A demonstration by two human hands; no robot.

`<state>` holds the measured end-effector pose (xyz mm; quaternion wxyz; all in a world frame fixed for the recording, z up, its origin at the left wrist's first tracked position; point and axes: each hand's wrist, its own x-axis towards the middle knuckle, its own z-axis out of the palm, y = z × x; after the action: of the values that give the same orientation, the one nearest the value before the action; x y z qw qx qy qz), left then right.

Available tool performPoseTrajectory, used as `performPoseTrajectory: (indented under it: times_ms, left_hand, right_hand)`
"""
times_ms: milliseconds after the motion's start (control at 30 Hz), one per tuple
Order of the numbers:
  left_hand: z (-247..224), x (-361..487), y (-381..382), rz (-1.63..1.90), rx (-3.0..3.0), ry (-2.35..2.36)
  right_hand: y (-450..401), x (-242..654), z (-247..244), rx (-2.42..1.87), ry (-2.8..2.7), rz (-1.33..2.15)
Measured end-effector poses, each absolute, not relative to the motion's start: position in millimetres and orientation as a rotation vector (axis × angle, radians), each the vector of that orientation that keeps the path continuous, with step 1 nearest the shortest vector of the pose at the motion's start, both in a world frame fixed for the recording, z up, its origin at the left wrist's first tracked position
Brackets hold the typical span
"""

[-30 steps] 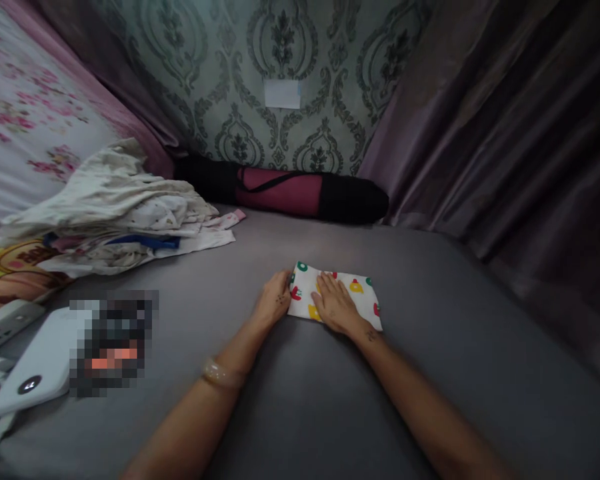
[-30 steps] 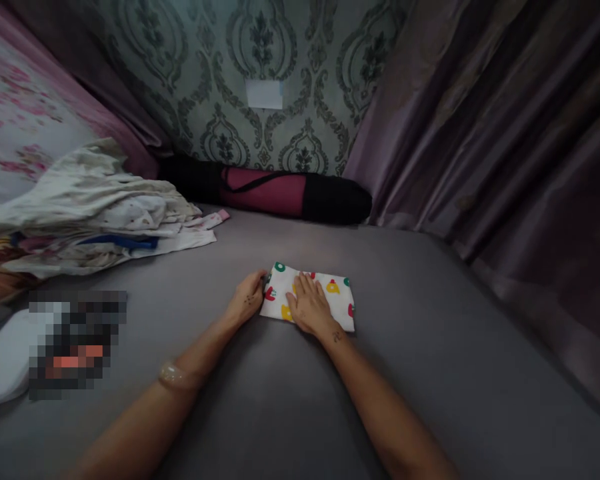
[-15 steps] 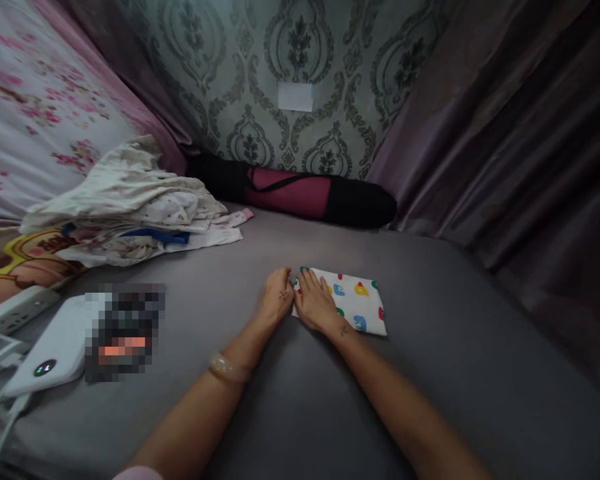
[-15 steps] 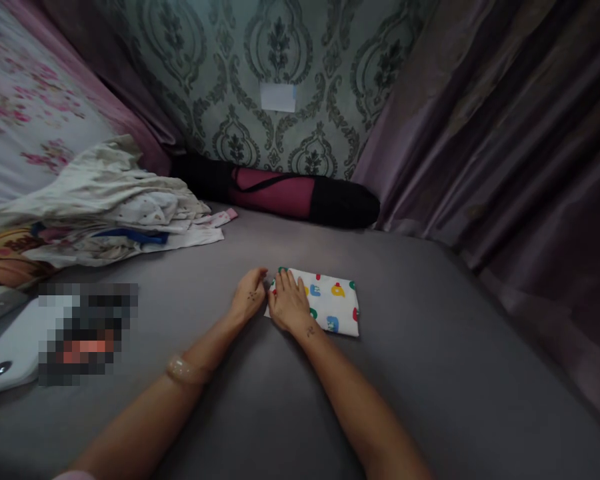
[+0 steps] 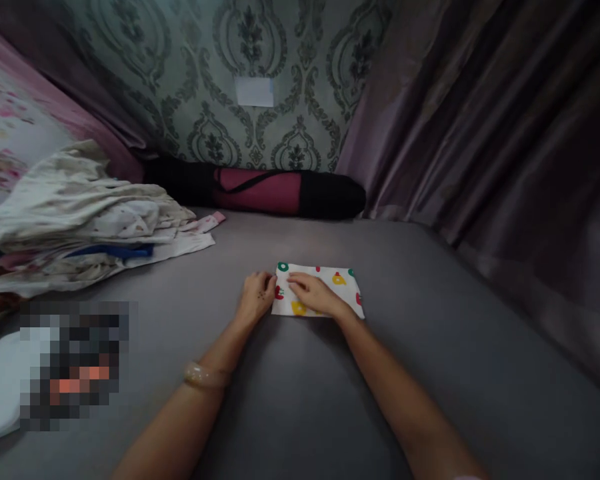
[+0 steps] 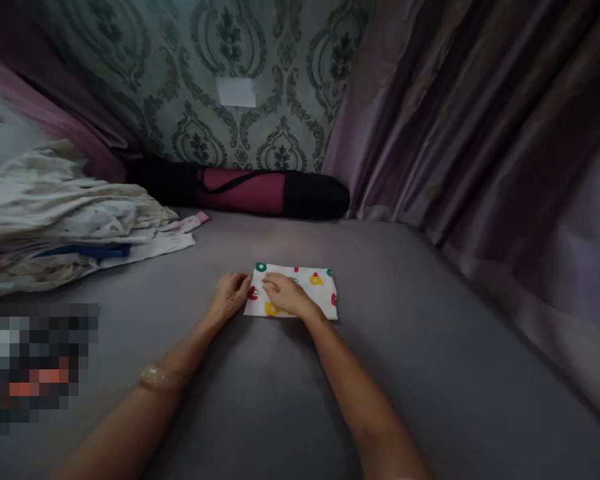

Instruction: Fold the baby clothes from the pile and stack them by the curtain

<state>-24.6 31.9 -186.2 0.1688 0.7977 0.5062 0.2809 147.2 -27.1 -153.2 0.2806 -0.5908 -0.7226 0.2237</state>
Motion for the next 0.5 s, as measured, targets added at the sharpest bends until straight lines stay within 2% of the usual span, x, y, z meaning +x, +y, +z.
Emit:
performPoseTrajectory:
  times_ms: [200,500]
  left_hand:
    - [-183.8,-17.0,30.0,0.691,2.237,1.621]
    - [-168.2,-5.7,52.8,0.339,2.09,1.706]
  right_hand:
    - [-27.5,227.3,-148.7,-1.973,-1.122,0.445]
    - [-49.2,296.9,-165.2,-2.309,-0.96,0.492]
